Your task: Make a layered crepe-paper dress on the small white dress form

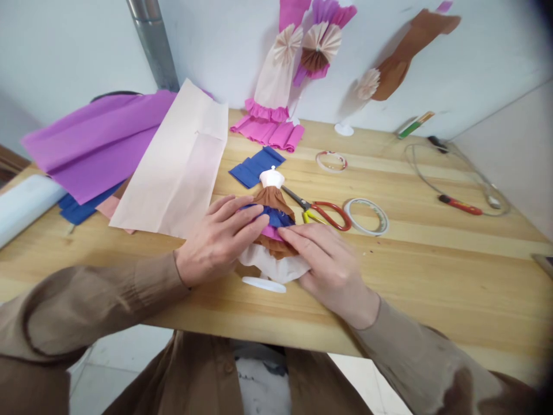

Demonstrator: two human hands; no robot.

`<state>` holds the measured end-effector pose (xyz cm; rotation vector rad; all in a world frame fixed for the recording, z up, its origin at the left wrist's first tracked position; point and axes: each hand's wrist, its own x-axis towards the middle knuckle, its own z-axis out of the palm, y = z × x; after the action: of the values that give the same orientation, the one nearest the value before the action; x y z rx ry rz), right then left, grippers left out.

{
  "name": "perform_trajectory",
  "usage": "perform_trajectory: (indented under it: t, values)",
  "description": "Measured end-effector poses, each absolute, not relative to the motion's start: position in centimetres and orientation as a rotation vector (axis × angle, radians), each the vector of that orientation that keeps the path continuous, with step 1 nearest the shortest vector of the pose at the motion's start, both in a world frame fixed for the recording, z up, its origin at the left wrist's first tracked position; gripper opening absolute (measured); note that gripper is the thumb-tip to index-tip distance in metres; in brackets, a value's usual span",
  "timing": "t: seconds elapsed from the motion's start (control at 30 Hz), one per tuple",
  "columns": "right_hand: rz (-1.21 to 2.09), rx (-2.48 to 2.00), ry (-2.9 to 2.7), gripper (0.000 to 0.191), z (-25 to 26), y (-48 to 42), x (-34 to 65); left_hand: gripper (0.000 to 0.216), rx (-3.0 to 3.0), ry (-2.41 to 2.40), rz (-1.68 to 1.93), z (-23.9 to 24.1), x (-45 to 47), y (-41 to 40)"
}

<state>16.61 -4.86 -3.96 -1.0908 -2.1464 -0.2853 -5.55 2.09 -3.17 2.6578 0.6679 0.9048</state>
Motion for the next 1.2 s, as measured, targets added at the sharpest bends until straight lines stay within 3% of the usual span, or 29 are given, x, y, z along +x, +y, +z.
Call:
perform_trajectory:
  t: [0.2,0.3,0.4,0.5,0.7,0.83,0.9,1.2]
  values:
    - [0.111,-1.074,-2.130,0.034,-2.1,-5.5,16.9,0.022,2.564,0.716,0.951,-3.2,-6.2,3.4]
    - [0.218,-1.125,-1.974,0.024,-1.1,-4.6,17.8,0.029,2.586,0.764,1.018,-3.2,-6.6,3.5]
    - [0.140,-1.308,-1.885,0.017,-0.9,-2.2,18.6,0.047,2.620,0.865,1.010,-2.9,-6.9,2.7]
    - [0.188,-1.325,-2.089,0.027,-1.5,0.3,18.9,0.053,2.591,1.100,0.972,-2.4,-7.3,0.8]
    - [-0.035,-1.318,-2.345,0.028,-1.9,1.2,18.5,0.006,2.069,1.532,1.062,-1.0,-8.5,-4.6]
    - [-0.256,-1.304,-2.347,0.013,-2.2,0.6,18.3,0.004,1.676,1.388,0.829,-0.9,-8.2,-5.8]
    - [-0.292,-1.309,-2.258,0.020,-2.6,0.7,18.3,0.013,1.554,1.331,0.810,-1.3,-7.7,-5.4]
    - [0.482,-1.490,-1.680,0.014,-2.9,1.7,18.5,0.012,1.026,1.304,0.967,-2.1,-6.7,-5.7]
